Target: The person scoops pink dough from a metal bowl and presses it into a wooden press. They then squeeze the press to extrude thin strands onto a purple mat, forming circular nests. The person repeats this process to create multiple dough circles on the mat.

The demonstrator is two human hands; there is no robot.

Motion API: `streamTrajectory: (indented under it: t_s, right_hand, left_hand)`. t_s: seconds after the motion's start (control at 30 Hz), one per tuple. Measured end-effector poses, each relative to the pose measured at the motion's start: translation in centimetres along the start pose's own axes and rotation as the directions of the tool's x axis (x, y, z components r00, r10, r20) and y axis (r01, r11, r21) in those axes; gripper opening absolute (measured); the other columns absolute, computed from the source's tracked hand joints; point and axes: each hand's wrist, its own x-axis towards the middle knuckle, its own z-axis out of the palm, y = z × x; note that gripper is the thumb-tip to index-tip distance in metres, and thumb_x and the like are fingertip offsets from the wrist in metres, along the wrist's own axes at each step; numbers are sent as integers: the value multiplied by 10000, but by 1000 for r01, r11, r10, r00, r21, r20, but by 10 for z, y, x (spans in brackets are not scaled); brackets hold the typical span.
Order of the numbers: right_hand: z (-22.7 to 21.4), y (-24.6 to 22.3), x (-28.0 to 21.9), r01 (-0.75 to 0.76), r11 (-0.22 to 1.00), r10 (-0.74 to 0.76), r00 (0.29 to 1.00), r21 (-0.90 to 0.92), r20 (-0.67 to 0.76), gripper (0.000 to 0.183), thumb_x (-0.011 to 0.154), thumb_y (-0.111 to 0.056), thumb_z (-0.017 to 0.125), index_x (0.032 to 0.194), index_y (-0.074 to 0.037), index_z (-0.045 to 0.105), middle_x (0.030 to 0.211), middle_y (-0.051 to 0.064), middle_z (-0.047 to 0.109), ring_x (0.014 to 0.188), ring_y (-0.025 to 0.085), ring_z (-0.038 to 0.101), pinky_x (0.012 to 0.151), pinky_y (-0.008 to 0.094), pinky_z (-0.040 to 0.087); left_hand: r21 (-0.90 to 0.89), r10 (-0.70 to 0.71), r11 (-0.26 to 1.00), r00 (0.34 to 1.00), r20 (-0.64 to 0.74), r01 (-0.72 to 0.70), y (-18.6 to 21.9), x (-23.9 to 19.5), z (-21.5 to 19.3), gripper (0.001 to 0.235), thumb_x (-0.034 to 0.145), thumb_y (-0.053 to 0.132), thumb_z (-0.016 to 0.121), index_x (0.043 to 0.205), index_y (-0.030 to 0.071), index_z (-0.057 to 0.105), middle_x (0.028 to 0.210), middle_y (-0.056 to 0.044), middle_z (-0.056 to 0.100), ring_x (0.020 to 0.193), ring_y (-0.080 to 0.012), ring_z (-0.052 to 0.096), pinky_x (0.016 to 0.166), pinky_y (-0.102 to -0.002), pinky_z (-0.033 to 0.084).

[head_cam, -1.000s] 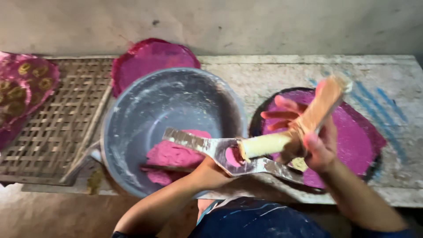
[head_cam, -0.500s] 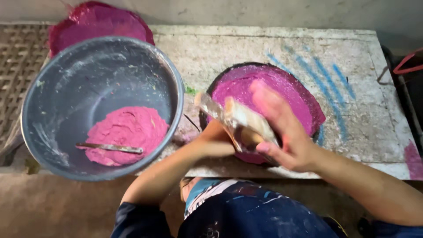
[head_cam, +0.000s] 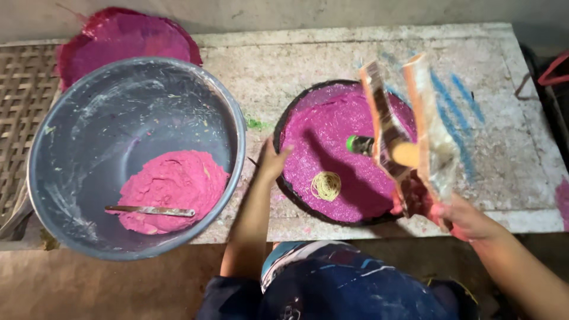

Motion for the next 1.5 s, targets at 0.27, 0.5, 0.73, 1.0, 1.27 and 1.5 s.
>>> streamTrajectory:
  t_s: [0.27, 0.5, 0.73, 1.0, 1.27, 1.5]
  right_hand:
    - [-5, 23, -2, -11, 990, 23, 996, 138, -84, 929, 848, -587, 753, 1469, 19, 422, 1232, 189, 616, 1104, 289, 633, 979, 478, 497]
    - [0, 24, 18, -200, 950, 214, 976, 239, -34, 929, 828, -694, 659, 1381, 40, 519, 1141, 183, 686, 980, 269, 683, 869, 438, 543]
    - [30, -6, 39, -579, 811, 528, 784, 80, 325, 814, 922, -679, 444, 1286, 34, 589, 1147, 162, 717, 1049, 237, 710, 969, 396, 550]
    - [8, -24, 57, -642, 715, 650, 756, -278, -75, 782, 909, -676, 324, 1121, -42, 729, 979, 76, 759, 927, 156, 715, 799, 332, 559]
    - [36, 4, 83, -547, 675, 536, 825, -494, -181, 821, 940, -710, 317, 892, -19, 757, 730, 75, 696, 696, 179, 634, 652, 355, 520]
    - [34, -25, 87, -602, 559, 529, 788, -570, -314, 763, 920, -688, 329, 866, -23, 699, 734, 79, 691, 704, 202, 660, 667, 365, 551]
  left_hand:
    - [-289, 88, 953, 996, -22, -91, -33, -90, 29, 546, 960, 69, 604, 1481, 7, 452, 1436, -198, 587, 1310, -286, 568, 1130, -393, 408]
    - [-220, 389, 853, 857, -338, -474, 56, -89, -5, 786, 1010, 241, 648, 1625, -25, 237, 1619, -299, 233, 1477, -396, 354, 1241, -464, 320]
    - [-859, 704, -90, 643, 302, 503, 128, -37, -21, 775, 893, 602, 593, 1465, 113, 409, 1342, -99, 553, 1381, -296, 485, 1220, -497, 325]
    - [-886, 647, -220, 741, 181, 409, 107, -6, 12, 240, 926, 302, 610, 1078, 129, 543, 1062, -36, 535, 1122, -216, 545, 1161, -440, 383]
    - [-833, 639, -351, 760, 120, 427, 70, 12, 11, 188, 953, 308, 510, 1035, 140, 532, 1012, -31, 514, 1002, -192, 524, 1099, -422, 450]
    - [-830, 618, -407, 784, 56, 380, 77, 21, 26, 259, 1025, 377, 461, 1019, 129, 536, 982, -28, 506, 975, -192, 519, 1040, -407, 472]
